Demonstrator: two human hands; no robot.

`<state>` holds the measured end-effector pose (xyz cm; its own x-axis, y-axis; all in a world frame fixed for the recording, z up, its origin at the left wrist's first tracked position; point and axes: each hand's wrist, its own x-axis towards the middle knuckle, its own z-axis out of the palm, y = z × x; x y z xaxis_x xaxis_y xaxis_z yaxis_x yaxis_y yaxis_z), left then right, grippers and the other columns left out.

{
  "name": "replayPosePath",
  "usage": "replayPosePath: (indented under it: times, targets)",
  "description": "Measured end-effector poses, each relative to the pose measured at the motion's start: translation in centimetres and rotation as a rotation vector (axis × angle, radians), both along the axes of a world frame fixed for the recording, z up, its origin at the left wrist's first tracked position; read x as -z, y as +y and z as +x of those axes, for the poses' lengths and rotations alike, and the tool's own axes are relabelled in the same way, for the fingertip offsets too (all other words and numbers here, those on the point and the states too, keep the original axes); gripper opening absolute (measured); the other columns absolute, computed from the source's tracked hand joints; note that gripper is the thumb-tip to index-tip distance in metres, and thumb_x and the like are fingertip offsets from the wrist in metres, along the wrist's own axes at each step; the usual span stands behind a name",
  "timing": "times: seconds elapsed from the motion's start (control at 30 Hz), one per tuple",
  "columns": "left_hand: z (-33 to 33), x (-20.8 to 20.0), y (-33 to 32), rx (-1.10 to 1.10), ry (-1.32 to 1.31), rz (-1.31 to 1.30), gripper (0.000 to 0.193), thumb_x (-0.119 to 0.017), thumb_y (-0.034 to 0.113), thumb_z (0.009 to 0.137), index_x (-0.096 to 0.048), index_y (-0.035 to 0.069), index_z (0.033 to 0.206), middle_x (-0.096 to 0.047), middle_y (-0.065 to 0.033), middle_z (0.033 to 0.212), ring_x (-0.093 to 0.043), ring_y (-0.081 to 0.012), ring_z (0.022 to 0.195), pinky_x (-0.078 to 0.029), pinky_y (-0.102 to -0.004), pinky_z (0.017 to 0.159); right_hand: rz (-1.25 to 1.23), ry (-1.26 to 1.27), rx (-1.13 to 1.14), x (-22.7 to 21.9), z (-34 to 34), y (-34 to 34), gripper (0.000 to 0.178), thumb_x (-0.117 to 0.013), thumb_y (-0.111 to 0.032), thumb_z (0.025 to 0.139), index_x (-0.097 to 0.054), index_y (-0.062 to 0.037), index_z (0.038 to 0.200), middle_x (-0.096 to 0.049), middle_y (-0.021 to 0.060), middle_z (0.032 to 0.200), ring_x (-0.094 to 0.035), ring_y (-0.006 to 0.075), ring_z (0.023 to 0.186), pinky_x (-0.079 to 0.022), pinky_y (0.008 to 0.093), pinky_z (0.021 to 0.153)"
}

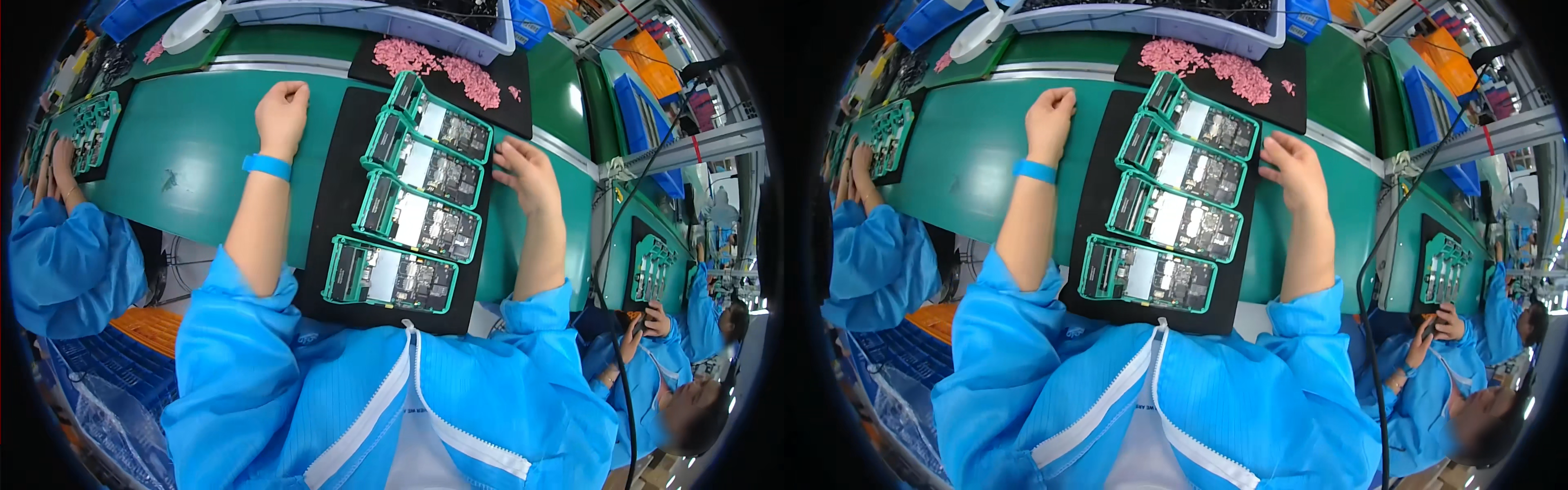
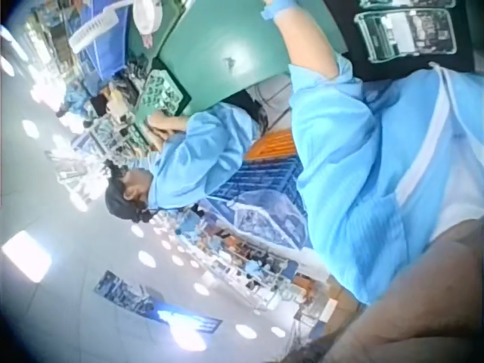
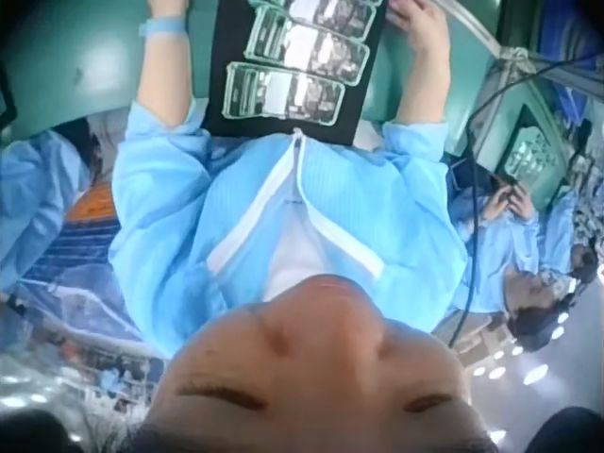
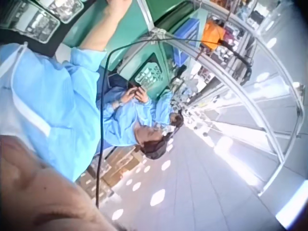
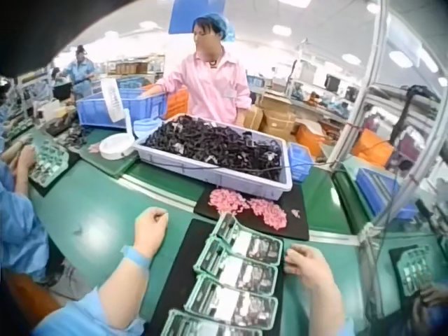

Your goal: Assembling electronic components on a production line by placing small parts onto circuit boards.

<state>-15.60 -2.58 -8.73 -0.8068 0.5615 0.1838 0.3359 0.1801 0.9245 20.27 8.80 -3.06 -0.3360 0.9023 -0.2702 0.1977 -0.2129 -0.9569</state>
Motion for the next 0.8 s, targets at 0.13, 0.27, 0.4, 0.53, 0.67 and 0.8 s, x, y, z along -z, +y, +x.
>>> replayPosePath:
  times: [0.13, 0.27, 0.4, 0.53, 0.67, 0.8]
  targets:
    - [0.4, 0.1, 2.0, 0.061, 0.294, -0.044, 0.023, -0.062, 0.033, 0.084, -0.071, 0.013, 0.089, -0.069, -0.009, 0.084, -0.066, -0.0283, 0.079, -0.051, -0.0368, 0.07, 0.077, -0.257, 0.007, -0.3, -0.9, 1.9, 0.044, -0.068, -0.035, 0.086, -0.062, -0.0022, 0.115, -0.058, -0.0031, 0.083, -0.052, 0.0051, 0.074, -0.043, 0.0221, 0.064]
    - [-0.2, -0.1, 2.7, 0.079, 0.298, -0.076, 0.032, -0.058, 0.039, 0.086, -0.07, 0.012, 0.098, -0.069, -0.0119, 0.093, -0.065, -0.0314, 0.088, -0.051, -0.0374, 0.075, 0.303, -0.329, 0.078, -0.6, -2.2, 1.0, 0.057, -0.077, -0.051, 0.072, -0.066, -0.0007, 0.098, -0.062, 0.0039, 0.083, -0.054, 0.0133, 0.074, -0.043, 0.0273, 0.064]
    - [-4.1, 4.6, 1.5, 0.224, 0.22, -0.031, 0.032, -0.059, 0.031, 0.091, -0.068, 0.004, 0.103, -0.07, -0.0089, 0.094, -0.063, -0.0169, 0.086, -0.048, -0.0303, 0.081, 0.381, -0.156, 0.105, 1.4, -5.7, -1.1, 0.052, -0.08, -0.029, 0.068, -0.058, 0.0036, 0.102, -0.063, 0.0102, 0.091, -0.058, 0.0172, 0.079, -0.049, 0.0362, 0.067]
    - [-5.4, 5.6, 2.1, 0.262, 0.238, -0.049, 0.029, -0.06, 0.026, 0.092, -0.065, 0.0, 0.103, -0.067, -0.0084, 0.096, -0.059, -0.0144, 0.086, -0.047, -0.0287, 0.08, 0.245, 0.079, 0.158, 0.9, -4.9, -1.9, 0.043, -0.076, -0.012, 0.073, -0.054, 0.0074, 0.105, -0.062, 0.0133, 0.098, -0.06, 0.0183, 0.089, -0.05, 0.0321, 0.078]
    - [-4.8, 4.6, 2.6, 0.312, 0.045, 0.003, 0.026, -0.061, 0.024, 0.092, -0.064, 0.0, 0.101, -0.062, -0.0018, 0.091, -0.053, -0.0095, 0.08, -0.043, -0.0226, 0.073, 0.207, 0.244, 0.303, 1.7, -1.2, -2.7, 0.036, -0.073, -0.005, 0.075, -0.053, 0.0055, 0.102, -0.061, 0.0112, 0.097, -0.06, 0.016, 0.086, -0.05, 0.03, 0.076]
    - [-5.6, 4.7, 1.7, 0.319, -0.049, 0.039, 0.024, -0.06, 0.023, 0.094, -0.062, 0.001, 0.103, -0.06, 0.0, 0.093, -0.052, -0.0073, 0.083, -0.043, -0.0218, 0.075, 0.153, 0.52, 0.494, 2.3, 3.6, -4.8, 0.036, -0.071, 0.0, 0.075, -0.055, 0.0023, 0.107, -0.063, 0.0072, 0.095, -0.061, 0.0162, 0.082, -0.05, 0.0294, 0.075]
